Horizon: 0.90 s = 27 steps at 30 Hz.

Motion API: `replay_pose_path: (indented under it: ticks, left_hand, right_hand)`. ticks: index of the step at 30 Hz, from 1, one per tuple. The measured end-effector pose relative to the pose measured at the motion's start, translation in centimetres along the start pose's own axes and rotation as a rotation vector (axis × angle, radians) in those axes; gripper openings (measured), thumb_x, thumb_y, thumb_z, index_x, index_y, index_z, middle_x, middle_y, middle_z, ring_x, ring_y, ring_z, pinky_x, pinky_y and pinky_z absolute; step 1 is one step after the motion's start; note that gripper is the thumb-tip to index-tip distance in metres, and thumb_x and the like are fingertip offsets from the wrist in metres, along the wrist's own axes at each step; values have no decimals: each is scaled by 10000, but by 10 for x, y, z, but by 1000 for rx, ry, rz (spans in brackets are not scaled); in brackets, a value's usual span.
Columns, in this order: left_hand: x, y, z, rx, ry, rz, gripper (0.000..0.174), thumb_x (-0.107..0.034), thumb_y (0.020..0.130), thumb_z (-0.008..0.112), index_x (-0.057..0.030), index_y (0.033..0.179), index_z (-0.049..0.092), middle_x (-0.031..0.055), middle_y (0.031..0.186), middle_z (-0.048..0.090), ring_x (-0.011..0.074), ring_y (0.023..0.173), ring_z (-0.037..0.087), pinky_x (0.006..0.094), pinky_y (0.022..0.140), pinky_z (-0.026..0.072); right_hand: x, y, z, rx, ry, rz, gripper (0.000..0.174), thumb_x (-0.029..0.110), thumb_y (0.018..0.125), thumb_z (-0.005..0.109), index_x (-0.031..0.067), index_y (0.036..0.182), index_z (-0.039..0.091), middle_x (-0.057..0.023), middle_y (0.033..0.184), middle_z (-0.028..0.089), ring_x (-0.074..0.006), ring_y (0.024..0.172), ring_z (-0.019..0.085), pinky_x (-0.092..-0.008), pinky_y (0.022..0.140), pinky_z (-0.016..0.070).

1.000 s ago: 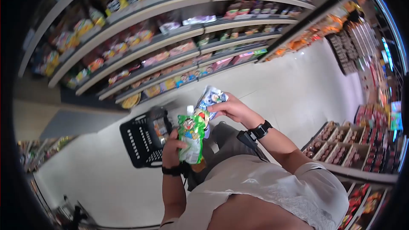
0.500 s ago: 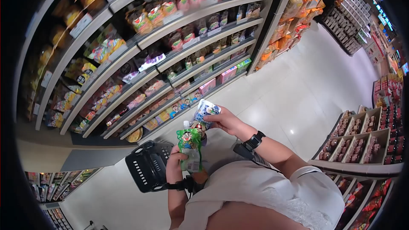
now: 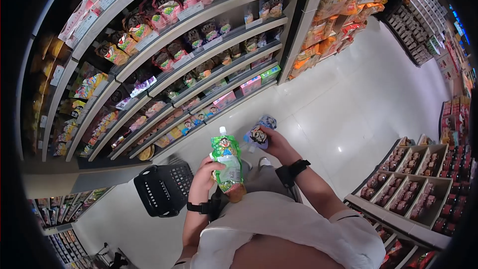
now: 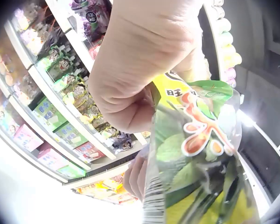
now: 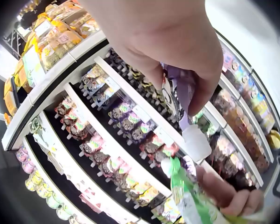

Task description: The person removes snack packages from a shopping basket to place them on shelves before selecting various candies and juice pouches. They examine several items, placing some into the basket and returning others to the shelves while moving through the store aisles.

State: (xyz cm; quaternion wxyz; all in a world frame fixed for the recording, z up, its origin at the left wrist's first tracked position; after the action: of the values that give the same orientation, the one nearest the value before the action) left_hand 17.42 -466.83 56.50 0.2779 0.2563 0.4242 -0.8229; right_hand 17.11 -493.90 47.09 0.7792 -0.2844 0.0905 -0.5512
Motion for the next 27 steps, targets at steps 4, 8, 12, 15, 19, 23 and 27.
replay_pose_path:
  ticks: [4, 8, 12, 15, 19, 23, 27]
  left_hand:
    - [-26, 23, -22, -71, -35, 22, 446, 31, 732, 602, 45, 1177, 622, 132, 1090, 694, 259, 989, 676, 368, 928, 511]
    - [-54, 53, -46, -200, -131, 150, 436, 20, 746, 594, 48, 1180, 612, 135, 1098, 688, 270, 988, 676, 375, 921, 517]
    - [-66, 95, -64, -214, -232, 171, 420, -38, 770, 595, 12, 1188, 589, 108, 1090, 670, 268, 981, 659, 406, 904, 523]
    - [-69, 112, -53, -277, -253, 214, 419, -66, 790, 610, 8, 1202, 577, 116, 1103, 665, 261, 982, 659, 403, 890, 527]
    - [-66, 128, -31, -350, -405, 280, 431, -50, 790, 610, 12, 1215, 575, 114, 1095, 668, 262, 1006, 659, 397, 925, 517]
    - [-39, 148, -15, -444, -432, 327, 451, -79, 802, 615, 11, 1240, 557, 126, 1109, 664, 272, 1013, 661, 417, 927, 525]
    - [-23, 155, 45, -623, -573, 397, 442, -82, 810, 611, 14, 1237, 551, 121, 1119, 662, 270, 1019, 656, 416, 926, 521]
  right_hand:
    - [54, 28, -18, -109, -252, -49, 319, 114, 909, 633, -21, 1185, 546, -127, 1113, 660, -255, 1001, 674, -390, 920, 551]
    - [104, 44, -3, -262, -581, -94, 426, 60, 818, 702, -33, 1196, 528, -131, 1064, 660, -256, 958, 686, -382, 836, 574]
    - [162, 73, 10, -286, -762, -148, 529, 17, 815, 702, -52, 1276, 452, -148, 1070, 653, -240, 901, 697, -374, 740, 602]
    - [215, 107, 11, -312, -996, -209, 614, 16, 794, 718, -51, 1331, 428, -146, 1080, 658, -233, 913, 694, -356, 749, 588]
    - [305, 180, 2, -420, -1815, -603, 589, 113, 785, 751, 37, 1320, 519, -133, 1063, 700, -285, 929, 703, -388, 806, 565]
    - [394, 258, 21, -478, -2292, -657, 560, 181, 794, 741, 101, 1309, 536, -212, 1040, 695, -390, 979, 670, -450, 856, 532]
    - [448, 319, 33, -443, -2352, -705, 417, 213, 865, 658, 101, 1252, 551, -237, 1036, 684, -427, 1001, 643, -510, 844, 515]
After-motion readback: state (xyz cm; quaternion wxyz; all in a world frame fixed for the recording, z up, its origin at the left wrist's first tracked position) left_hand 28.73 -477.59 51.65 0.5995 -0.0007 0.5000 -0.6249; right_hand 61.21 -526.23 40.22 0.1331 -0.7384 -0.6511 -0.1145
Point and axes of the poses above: each hand's wrist, its own y-axis towards the middle knuckle, its own z-axis out of the palm, x = y × z, the point moved 1 cm from there along y, towards the middle knuckle
